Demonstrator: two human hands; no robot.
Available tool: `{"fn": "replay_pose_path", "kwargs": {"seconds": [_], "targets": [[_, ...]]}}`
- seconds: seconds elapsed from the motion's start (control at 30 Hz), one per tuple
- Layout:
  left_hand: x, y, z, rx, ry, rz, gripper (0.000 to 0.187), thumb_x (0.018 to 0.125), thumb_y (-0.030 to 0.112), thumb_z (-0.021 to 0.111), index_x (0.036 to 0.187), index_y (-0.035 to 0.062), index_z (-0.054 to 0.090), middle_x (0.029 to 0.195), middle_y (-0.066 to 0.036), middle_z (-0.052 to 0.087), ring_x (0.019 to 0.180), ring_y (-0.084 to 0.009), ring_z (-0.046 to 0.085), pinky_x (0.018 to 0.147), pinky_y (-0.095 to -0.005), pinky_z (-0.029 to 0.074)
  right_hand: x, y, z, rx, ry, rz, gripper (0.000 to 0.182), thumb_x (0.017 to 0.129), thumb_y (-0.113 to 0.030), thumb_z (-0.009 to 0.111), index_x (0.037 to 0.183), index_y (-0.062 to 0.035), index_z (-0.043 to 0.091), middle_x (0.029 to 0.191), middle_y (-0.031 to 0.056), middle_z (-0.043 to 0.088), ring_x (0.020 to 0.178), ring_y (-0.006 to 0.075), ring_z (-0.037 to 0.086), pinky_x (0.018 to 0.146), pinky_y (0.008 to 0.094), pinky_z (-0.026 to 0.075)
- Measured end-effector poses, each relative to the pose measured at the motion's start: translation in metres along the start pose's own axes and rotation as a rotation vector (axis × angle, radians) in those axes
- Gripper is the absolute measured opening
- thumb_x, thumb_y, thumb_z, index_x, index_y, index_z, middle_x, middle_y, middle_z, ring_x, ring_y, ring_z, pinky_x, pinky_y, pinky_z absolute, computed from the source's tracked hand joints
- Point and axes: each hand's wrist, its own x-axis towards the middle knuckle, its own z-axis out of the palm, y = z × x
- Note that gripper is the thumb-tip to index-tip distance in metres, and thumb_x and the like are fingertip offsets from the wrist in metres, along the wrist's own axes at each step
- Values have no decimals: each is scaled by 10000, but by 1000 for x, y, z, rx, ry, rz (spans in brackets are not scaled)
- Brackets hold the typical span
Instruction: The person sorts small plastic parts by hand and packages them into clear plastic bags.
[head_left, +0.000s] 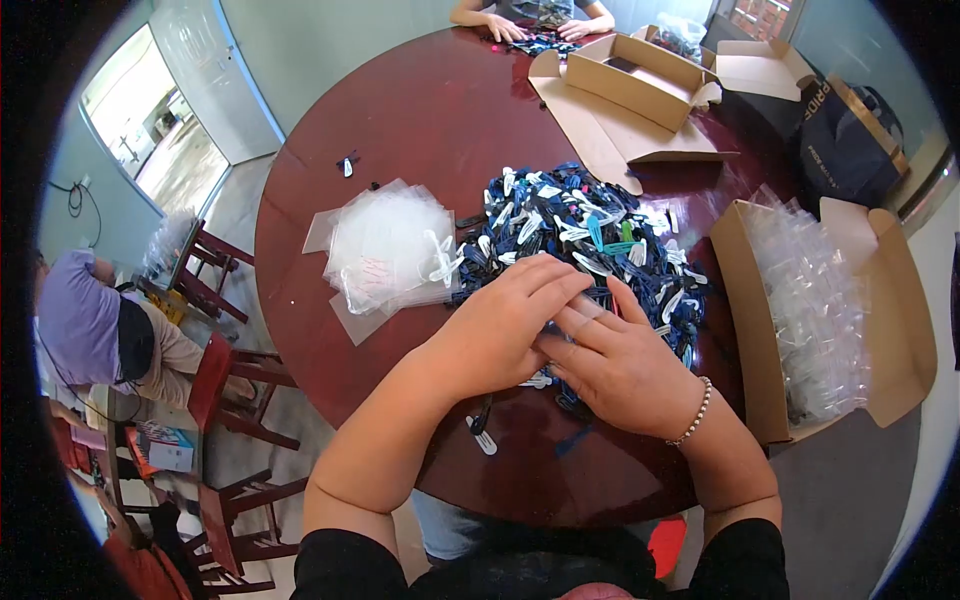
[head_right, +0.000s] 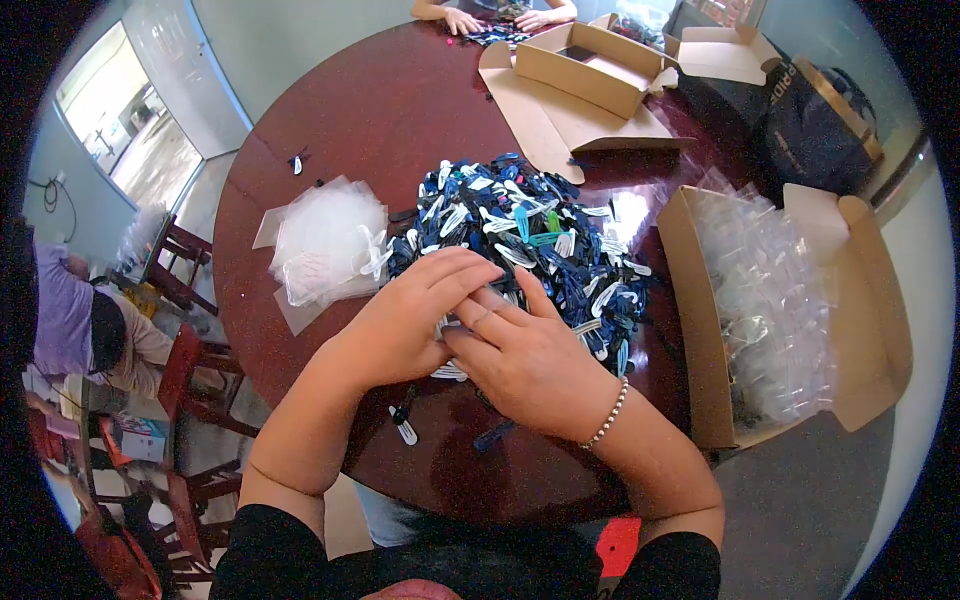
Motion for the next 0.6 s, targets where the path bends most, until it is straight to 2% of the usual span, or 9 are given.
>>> {"fn": "replay_pose_path", "kwargs": {"seconds": [0.33,0.6], "targets": [[0,0,1,37,26,-113,515,661,13,701,1165,53,600,1142,-154,631,1095,-353,586,945,-419,480,-1,3,-5,31,62,20,274,821,-136,701,1088,-89,657,1241,89,597,1240,257,537,1107,535,245],[-2,-2,3,22,15,-118,512,673,23,707,1172,60,605,1142,-153,634,1095,-350,587,948,-417,479,-1,2,-4,70,64,52,314,821,-144,705,1119,-68,643,1203,62,624,1201,224,566,1084,479,324]]}}
